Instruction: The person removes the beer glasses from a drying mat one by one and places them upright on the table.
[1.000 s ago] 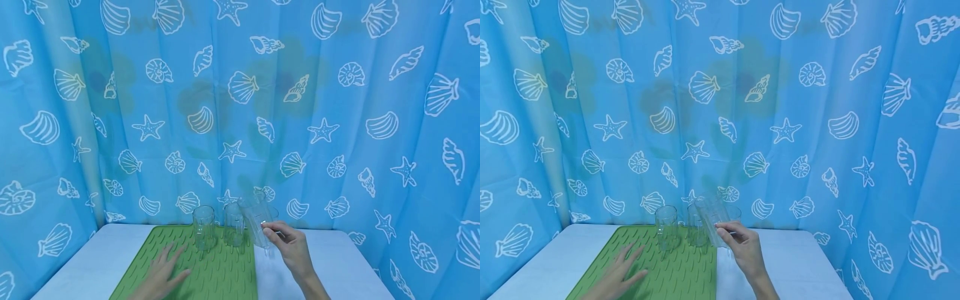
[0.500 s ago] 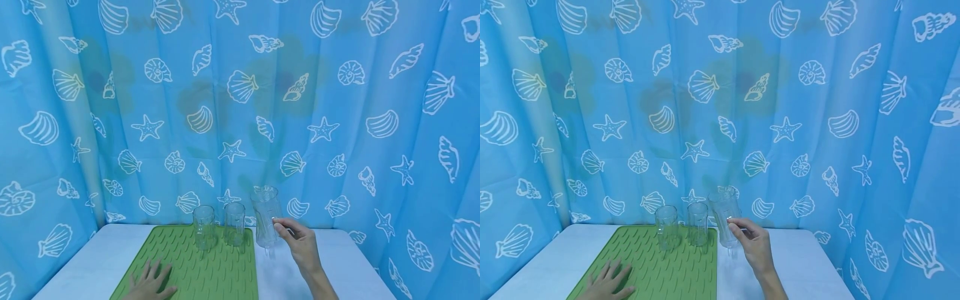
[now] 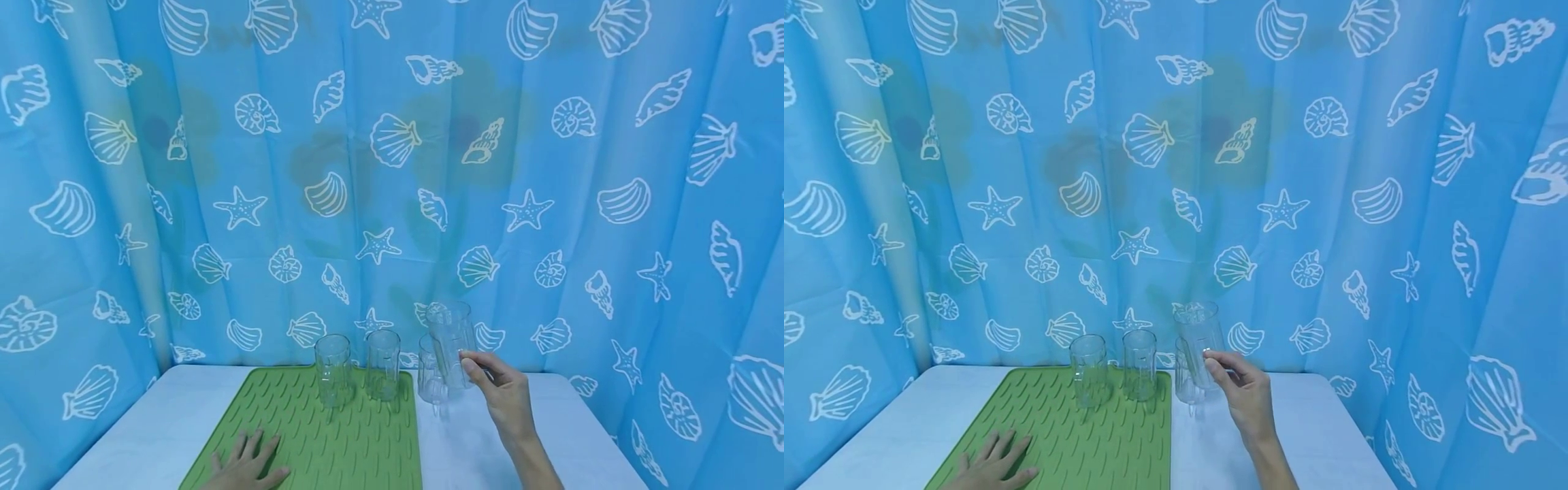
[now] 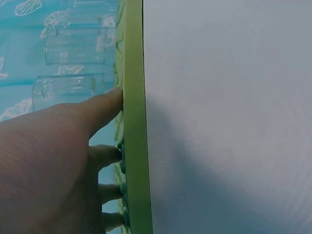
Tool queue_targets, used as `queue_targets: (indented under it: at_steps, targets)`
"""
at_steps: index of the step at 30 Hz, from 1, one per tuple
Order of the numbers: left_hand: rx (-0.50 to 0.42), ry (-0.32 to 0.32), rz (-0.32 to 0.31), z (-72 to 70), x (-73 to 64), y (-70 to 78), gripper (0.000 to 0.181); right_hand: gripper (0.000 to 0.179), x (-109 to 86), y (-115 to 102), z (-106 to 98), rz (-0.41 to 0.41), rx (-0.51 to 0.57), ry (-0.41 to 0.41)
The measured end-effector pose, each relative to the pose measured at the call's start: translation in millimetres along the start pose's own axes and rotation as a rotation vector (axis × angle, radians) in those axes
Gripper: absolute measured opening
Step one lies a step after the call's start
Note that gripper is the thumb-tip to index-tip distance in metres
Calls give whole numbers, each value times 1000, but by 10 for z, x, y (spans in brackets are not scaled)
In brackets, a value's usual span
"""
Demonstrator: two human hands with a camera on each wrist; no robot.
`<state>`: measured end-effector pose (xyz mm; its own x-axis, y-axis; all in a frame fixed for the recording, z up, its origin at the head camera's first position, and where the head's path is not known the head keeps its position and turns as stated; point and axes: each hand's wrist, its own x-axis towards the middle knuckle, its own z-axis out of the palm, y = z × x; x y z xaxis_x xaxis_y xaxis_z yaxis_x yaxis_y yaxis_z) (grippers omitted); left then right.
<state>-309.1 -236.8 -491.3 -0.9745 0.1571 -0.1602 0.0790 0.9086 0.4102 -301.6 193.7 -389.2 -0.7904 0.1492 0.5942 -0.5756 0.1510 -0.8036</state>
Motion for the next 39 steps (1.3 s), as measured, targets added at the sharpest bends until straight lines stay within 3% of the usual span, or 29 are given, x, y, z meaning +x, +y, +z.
queue_targets:
  at_steps: [15,27,39]
  targets:
    - [44,-51,22,-20,-17,-16,80,29,57,59,-152,125,-45,94]
    - [23,-35,18,13,22,-54,80,31,83,159,-213,176,-33,174]
    - [54,-30,32,17,-8,-35,78,40,106,280,-269,255,-27,185]
